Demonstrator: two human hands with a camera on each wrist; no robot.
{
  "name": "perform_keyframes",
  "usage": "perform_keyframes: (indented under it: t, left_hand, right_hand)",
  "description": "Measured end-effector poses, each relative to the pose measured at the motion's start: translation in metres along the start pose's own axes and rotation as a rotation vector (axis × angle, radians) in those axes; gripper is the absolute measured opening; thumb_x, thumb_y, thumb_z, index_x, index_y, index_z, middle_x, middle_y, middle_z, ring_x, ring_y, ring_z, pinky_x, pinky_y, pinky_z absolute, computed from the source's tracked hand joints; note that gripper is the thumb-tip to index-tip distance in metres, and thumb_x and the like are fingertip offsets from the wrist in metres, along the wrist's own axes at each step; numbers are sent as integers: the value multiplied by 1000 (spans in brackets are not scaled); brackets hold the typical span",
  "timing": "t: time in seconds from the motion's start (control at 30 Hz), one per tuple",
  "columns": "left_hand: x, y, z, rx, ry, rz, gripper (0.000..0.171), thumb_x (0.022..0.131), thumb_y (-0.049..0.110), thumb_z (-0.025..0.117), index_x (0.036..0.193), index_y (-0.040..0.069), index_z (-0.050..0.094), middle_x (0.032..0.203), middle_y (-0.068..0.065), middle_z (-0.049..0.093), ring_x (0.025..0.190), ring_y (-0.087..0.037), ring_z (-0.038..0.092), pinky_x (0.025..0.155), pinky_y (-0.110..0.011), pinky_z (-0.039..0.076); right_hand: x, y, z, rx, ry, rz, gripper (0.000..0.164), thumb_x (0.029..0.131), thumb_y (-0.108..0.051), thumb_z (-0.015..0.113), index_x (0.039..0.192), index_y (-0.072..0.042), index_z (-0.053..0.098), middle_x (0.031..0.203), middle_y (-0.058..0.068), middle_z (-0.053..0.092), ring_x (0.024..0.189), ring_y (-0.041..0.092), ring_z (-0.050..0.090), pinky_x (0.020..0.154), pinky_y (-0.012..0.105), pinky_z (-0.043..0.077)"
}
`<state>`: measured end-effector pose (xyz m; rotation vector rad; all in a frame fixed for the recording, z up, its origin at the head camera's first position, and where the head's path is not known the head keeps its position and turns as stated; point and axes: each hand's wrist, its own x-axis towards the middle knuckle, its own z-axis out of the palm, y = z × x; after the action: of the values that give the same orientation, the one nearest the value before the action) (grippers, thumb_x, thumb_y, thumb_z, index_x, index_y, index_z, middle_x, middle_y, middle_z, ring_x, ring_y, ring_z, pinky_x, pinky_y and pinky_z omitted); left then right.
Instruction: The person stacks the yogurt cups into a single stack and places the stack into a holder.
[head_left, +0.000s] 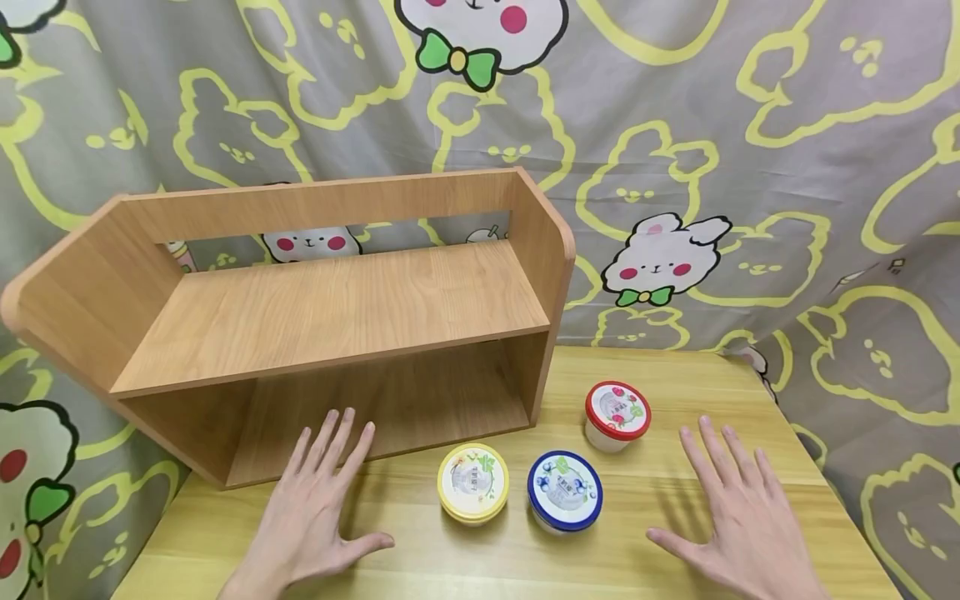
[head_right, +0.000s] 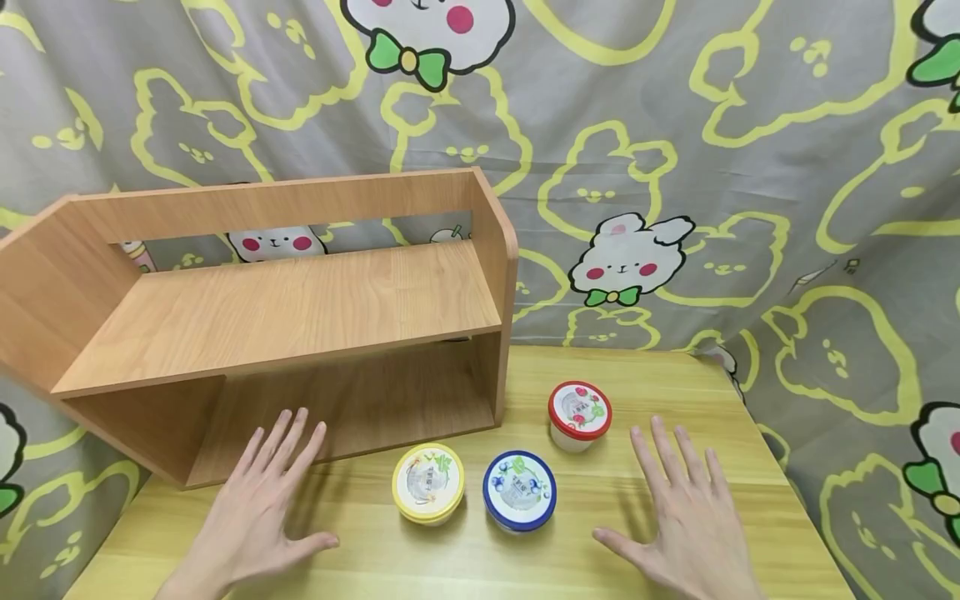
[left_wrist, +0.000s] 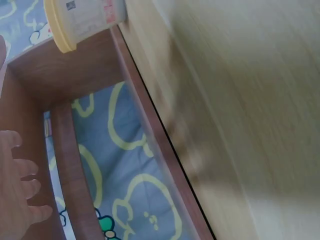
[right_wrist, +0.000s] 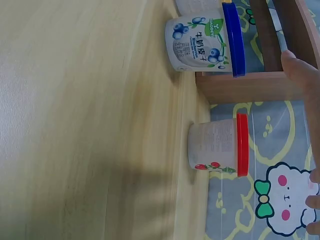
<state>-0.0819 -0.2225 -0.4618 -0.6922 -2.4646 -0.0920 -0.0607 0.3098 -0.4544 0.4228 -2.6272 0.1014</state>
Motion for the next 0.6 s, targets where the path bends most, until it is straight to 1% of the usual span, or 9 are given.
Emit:
perform_keyframes:
  t: [0.2, 0.37, 0.43, 0.57, 0.6]
  left_hand:
    - [1, 7, 5, -28, -19, 24, 127, 79, 101, 40, 165, 7, 32, 175, -20, 27, 169, -25, 3, 139, -39, -5]
    - [2, 12, 11, -71, -37, 26, 128, 78, 99, 46, 166, 7, 31, 175, -19, 26, 168, -21, -1, 138, -34, -5]
    - [1, 14, 14, -98, -43, 22, 129, 77, 97, 51, 166, 6, 30, 175, -19, 26, 168, -21, -1, 138, -32, -5]
    - [-1, 17, 19, -166, -58, -3, 130, 75, 92, 63, 165, 5, 30, 175, -18, 25, 168, -24, 9, 137, -26, -6]
    - [-1, 18, 19, -187, -69, -14, 130, 74, 89, 68, 165, 5, 30, 176, -17, 24, 168, -23, 9, 136, -24, -7]
  right_hand:
    - [-1, -6, 4, -10, -2, -19, 135, 63, -88, 76, 167, -15, 31, 178, 10, 22, 167, 12, -7, 135, 31, -15]
    - [-3, -12, 9, 9, -8, -27, 135, 64, -86, 77, 168, -15, 29, 178, 9, 23, 168, 14, -2, 134, 26, -15]
    - [-3, -15, 10, 17, -11, -27, 136, 63, -84, 80, 168, -16, 28, 177, 9, 24, 168, 16, 2, 134, 24, -15]
    - [-3, -19, 13, 39, -25, -29, 137, 62, -79, 85, 169, -18, 25, 178, 7, 21, 168, 13, 2, 133, 21, -14]
    - [-3, -20, 14, 47, -28, -30, 137, 62, -78, 85, 169, -18, 25, 178, 7, 21, 168, 12, 2, 132, 19, -14]
